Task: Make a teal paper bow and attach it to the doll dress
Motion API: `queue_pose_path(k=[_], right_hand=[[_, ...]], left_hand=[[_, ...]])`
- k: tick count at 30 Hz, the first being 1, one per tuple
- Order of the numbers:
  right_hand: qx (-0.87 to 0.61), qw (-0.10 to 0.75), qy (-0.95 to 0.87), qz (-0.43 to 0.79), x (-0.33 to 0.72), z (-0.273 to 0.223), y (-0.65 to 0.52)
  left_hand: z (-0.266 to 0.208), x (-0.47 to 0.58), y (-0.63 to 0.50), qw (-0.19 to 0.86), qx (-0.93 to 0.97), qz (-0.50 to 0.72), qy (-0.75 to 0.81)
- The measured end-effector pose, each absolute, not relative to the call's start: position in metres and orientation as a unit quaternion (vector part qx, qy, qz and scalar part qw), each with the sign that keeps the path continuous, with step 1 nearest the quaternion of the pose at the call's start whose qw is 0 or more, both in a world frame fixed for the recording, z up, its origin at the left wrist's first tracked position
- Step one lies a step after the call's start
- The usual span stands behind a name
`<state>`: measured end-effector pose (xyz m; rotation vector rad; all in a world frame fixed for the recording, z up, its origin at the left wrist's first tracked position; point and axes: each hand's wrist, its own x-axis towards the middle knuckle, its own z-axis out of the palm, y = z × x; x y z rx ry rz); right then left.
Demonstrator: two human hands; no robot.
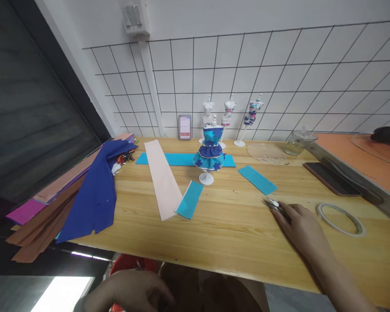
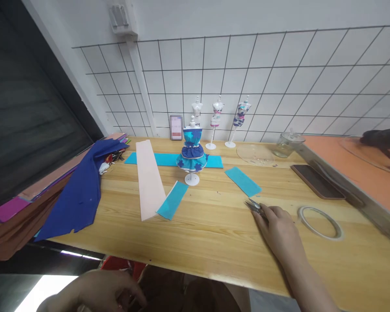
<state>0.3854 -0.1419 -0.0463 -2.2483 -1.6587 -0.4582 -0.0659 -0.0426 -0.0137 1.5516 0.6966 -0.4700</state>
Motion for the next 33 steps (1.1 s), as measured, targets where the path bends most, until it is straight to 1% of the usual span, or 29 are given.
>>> queue_pose_path(k=[2,3,4,6,7,9,12,19,28,31,33], right_hand=[[-0.782,0.151,-0.580,-0.169,0.387,-0.047,-0.142],[-0.781,0.148,-0.582,-0.173,0.388,-0.047,-0.142],[-0.780,0.145,-0.583,-0.176,0.388,-0.047,-0.142],[-0.781,0.135,-0.582,-0.181,0.390,-0.046,-0.142],[-0.783,0.130,-0.580,-0.184,0.390,-0.046,-0.143],[-0.785,0.123,-0.576,-0.192,0.391,-0.046,-0.143],[-0.787,0.123,-0.571,-0.199,0.392,-0.046,-0.143],[-0.790,0.126,-0.566,-0.200,0.388,-0.043,-0.141],[-0.780,0.128,-0.574,-0.216,0.394,-0.044,-0.139],[-0.769,0.140,-0.582,-0.223,0.398,-0.049,-0.139],[-0.763,0.143,-0.589,-0.223,0.399,-0.051,-0.139]], left_hand=[[0.022,-0.036,-0.032,0.691,0.635,-0.232,0.256],[0.035,-0.021,-0.023,0.697,0.638,-0.196,0.261],[0.045,-0.006,-0.012,0.674,0.669,-0.131,0.285],[0.053,0.020,0.015,0.557,0.755,0.009,0.347],[0.052,0.032,0.029,0.469,0.792,0.065,0.385],[0.043,0.052,0.052,0.315,0.825,0.097,0.458],[0.025,0.072,0.071,0.266,0.822,0.097,0.494],[0.004,0.086,0.081,0.260,0.816,0.093,0.508],[0.006,0.081,0.077,0.309,0.810,0.121,0.483],[0.008,0.079,0.075,0.352,0.802,0.152,0.458],[0.010,0.078,0.075,0.419,0.781,0.174,0.429]])
